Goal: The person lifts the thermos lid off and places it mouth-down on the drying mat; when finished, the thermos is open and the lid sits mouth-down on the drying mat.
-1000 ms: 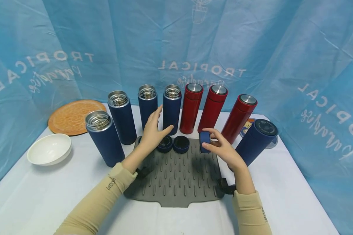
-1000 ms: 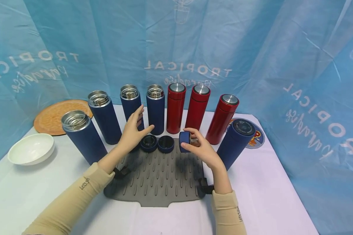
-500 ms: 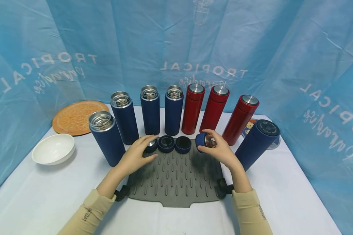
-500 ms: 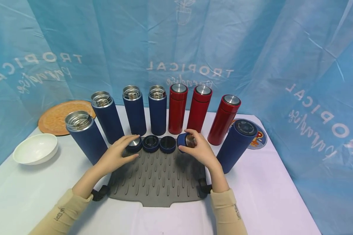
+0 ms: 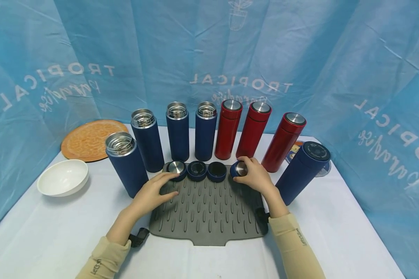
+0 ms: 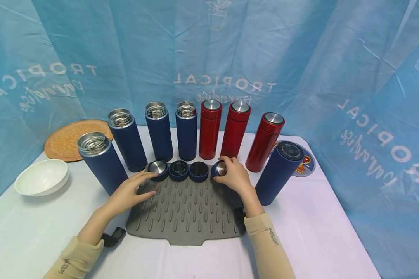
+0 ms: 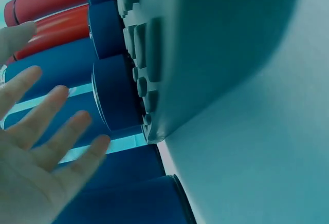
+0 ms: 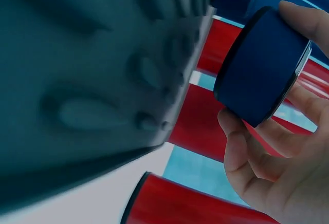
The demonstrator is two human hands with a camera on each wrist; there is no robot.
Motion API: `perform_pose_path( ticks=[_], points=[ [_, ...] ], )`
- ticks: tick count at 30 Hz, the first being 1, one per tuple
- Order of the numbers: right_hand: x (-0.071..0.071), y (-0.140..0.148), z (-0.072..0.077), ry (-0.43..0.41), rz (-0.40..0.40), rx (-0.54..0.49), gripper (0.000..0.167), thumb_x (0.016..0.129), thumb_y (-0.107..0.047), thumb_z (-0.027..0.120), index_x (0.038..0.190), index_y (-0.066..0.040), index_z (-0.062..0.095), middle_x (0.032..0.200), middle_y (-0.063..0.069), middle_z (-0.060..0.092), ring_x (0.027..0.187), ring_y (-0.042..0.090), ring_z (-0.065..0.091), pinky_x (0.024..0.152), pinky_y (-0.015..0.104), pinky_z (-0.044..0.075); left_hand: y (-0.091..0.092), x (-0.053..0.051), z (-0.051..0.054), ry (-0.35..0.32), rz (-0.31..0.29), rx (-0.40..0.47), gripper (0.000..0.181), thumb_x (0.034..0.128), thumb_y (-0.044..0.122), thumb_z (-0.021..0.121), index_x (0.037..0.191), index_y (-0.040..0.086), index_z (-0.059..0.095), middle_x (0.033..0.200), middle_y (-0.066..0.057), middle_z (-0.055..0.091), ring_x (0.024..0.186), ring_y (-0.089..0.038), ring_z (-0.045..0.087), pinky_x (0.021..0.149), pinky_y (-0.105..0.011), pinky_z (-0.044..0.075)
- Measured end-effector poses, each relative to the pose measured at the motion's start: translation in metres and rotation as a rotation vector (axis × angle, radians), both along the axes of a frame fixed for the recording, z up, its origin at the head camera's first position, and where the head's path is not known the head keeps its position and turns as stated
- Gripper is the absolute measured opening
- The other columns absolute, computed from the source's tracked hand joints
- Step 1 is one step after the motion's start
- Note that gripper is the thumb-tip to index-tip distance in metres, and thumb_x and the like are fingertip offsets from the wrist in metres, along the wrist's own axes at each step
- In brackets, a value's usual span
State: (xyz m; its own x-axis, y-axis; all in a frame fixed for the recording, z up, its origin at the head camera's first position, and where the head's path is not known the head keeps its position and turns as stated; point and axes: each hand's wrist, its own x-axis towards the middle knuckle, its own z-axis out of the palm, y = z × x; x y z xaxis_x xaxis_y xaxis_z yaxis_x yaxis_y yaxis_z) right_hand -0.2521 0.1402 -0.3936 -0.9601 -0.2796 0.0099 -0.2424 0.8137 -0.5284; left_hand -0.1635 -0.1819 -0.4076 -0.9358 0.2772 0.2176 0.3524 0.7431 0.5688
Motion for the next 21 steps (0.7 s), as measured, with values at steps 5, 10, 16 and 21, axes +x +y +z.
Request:
perform_pose_path(
  ticks=[5,10,16,21],
  points=[
    [-0.004,-0.002,-0.006,-0.013,0.008,0.024,0.067,0.074,-0.031,0.076,0.131,-0.013,0.047,0.121,0.017,0.05,0.105,0.03,0.052,0.082,0.047,0.048,-0.006,0.001,-0.004,-0.086,0.021,-0.041,0.053,0.0822,0.024,0.069,0.129,0.008,0.052,0.13,-0.019,0.049,0.12,-0.04,0.045,0.096,-0.054,0.037],
    [-0.007,-0.002,-0.009,-0.019,0.0,0.035,0.066,0.073,-0.031,0.076,0.131,-0.013,0.048,0.122,0.017,0.05,0.106,0.031,0.053,0.083,0.048,0.048,-0.008,0.0,-0.008,-0.115,-0.007,-0.045,0.051,0.0828,0.023,0.069,0.129,0.007,0.053,0.128,-0.02,0.05,0.119,-0.04,0.046,0.096,-0.054,0.037],
    [-0.01,-0.002,-0.013,-0.022,0.0,0.048,0.066,0.074,-0.032,0.076,0.131,-0.016,0.048,0.123,0.017,0.049,0.107,0.032,0.053,0.084,0.048,0.047,-0.009,-0.001,-0.01,-0.115,-0.024,-0.036,0.049,0.0833,0.023,0.068,0.127,0.005,0.054,0.126,-0.019,0.053,0.118,-0.037,0.048,0.097,-0.052,0.038],
    [-0.012,-0.002,-0.015,-0.005,0.002,0.058,0.066,0.073,-0.031,0.076,0.132,-0.017,0.049,0.118,0.016,0.049,0.102,0.03,0.053,0.081,0.046,0.048,-0.009,-0.002,-0.01,-0.114,-0.029,-0.038,0.048,0.0833,0.022,0.068,0.126,0.005,0.055,0.125,-0.019,0.054,0.117,-0.037,0.049,0.096,-0.052,0.038]
  ],
)
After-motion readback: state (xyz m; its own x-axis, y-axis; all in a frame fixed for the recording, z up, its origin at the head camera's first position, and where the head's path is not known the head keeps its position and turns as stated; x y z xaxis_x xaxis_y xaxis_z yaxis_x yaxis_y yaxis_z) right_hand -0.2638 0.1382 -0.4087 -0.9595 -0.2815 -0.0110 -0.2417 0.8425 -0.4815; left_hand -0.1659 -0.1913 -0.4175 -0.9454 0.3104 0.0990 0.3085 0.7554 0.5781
